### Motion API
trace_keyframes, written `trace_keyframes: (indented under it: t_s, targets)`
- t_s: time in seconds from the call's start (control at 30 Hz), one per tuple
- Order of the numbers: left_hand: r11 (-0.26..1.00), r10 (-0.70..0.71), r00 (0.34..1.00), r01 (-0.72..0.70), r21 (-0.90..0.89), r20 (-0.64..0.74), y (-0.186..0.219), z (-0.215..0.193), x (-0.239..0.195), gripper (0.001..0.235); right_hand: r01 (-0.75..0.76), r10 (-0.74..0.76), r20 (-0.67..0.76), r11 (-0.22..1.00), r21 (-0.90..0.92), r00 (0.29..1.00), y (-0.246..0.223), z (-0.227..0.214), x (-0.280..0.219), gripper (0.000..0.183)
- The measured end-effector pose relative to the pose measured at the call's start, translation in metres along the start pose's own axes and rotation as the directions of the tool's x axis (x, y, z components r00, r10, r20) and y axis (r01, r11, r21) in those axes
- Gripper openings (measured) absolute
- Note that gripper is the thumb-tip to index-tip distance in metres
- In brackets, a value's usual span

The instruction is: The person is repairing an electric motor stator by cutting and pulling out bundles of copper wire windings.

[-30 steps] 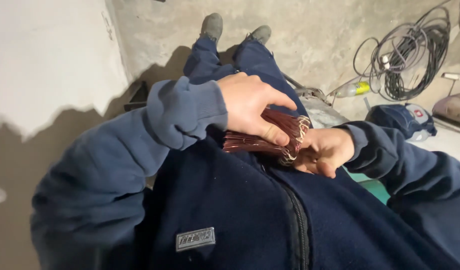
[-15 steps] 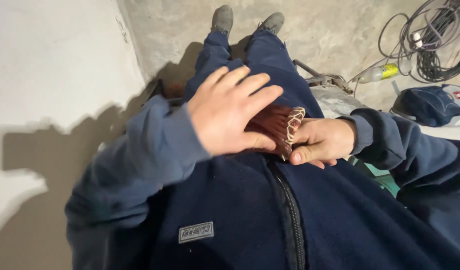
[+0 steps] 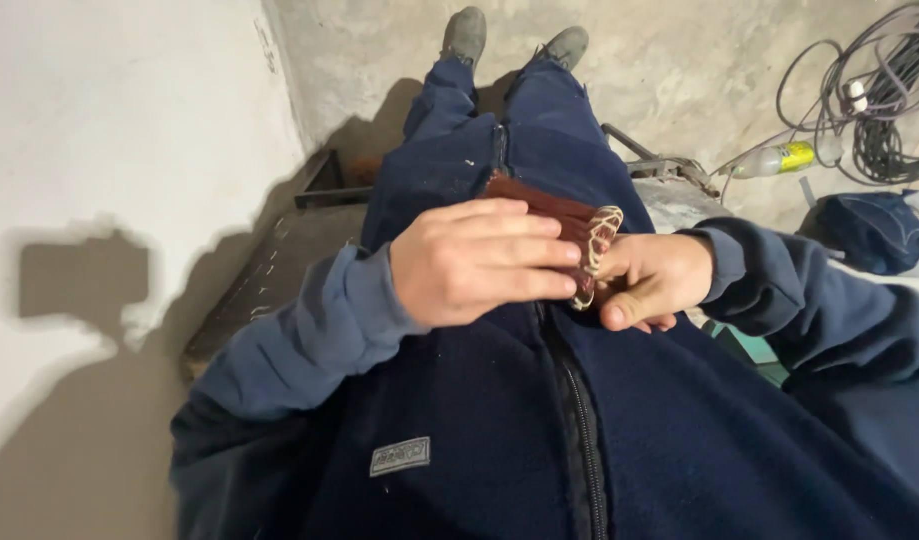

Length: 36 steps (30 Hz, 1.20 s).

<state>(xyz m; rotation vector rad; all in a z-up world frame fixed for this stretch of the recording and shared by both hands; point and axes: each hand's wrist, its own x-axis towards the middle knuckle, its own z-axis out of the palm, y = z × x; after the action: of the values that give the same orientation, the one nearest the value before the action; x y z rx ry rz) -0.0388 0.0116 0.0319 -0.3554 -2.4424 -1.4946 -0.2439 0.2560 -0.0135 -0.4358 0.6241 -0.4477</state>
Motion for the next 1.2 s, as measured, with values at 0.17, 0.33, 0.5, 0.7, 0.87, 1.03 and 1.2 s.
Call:
trace_keyframes:
  t_s: [0.17,0.33,0.5,0.7,0.87,1.03,1.2]
  targets:
    - [0.958,-0.026,0.999,0.037,-0.286,0.043,-0.017,-0.003,0.007,0.031,0.096,-0.1,0.06,0.993,0.071,0.993,0.017,-0.003,-0.006,0.052]
    - [0.923,-0.008,0.998,0.033,-0.384,0.068,-0.023,-0.004,0.015,0.027,0.088,-0.095,0.074,0.992,0.095,0.993,0.021,-0.004,-0.01,0.059]
    - [0.953,0.123,0.992,-0.108,-0.282,0.036,-0.029,-0.003,0.02,0.023,0.075,-0.089,0.121,0.99,0.117,0.989,0.036,-0.011,-0.015,0.064]
    - [0.941,0.262,0.965,-0.261,-0.215,-0.025,-0.037,-0.002,0.022,0.023,0.134,-0.183,0.269,0.973,0.189,0.946,0.0,-0.007,-0.005,0.081]
    - [0.969,0.199,0.979,-0.192,-0.155,0.032,-0.026,-0.018,0.02,0.026,0.099,-0.155,0.213,0.963,0.253,0.965,0.007,-0.005,-0.008,0.086]
    - [0.972,0.195,0.979,-0.201,0.121,0.064,0.005,-0.051,0.016,0.024,0.091,-0.144,0.203,0.963,0.252,0.968,0.003,0.0,-0.008,0.097]
    - [0.971,-0.015,1.0,0.015,0.237,-0.003,0.029,-0.055,-0.002,0.014,0.165,-0.212,0.158,0.95,0.265,0.964,-0.003,0.002,-0.005,0.127]
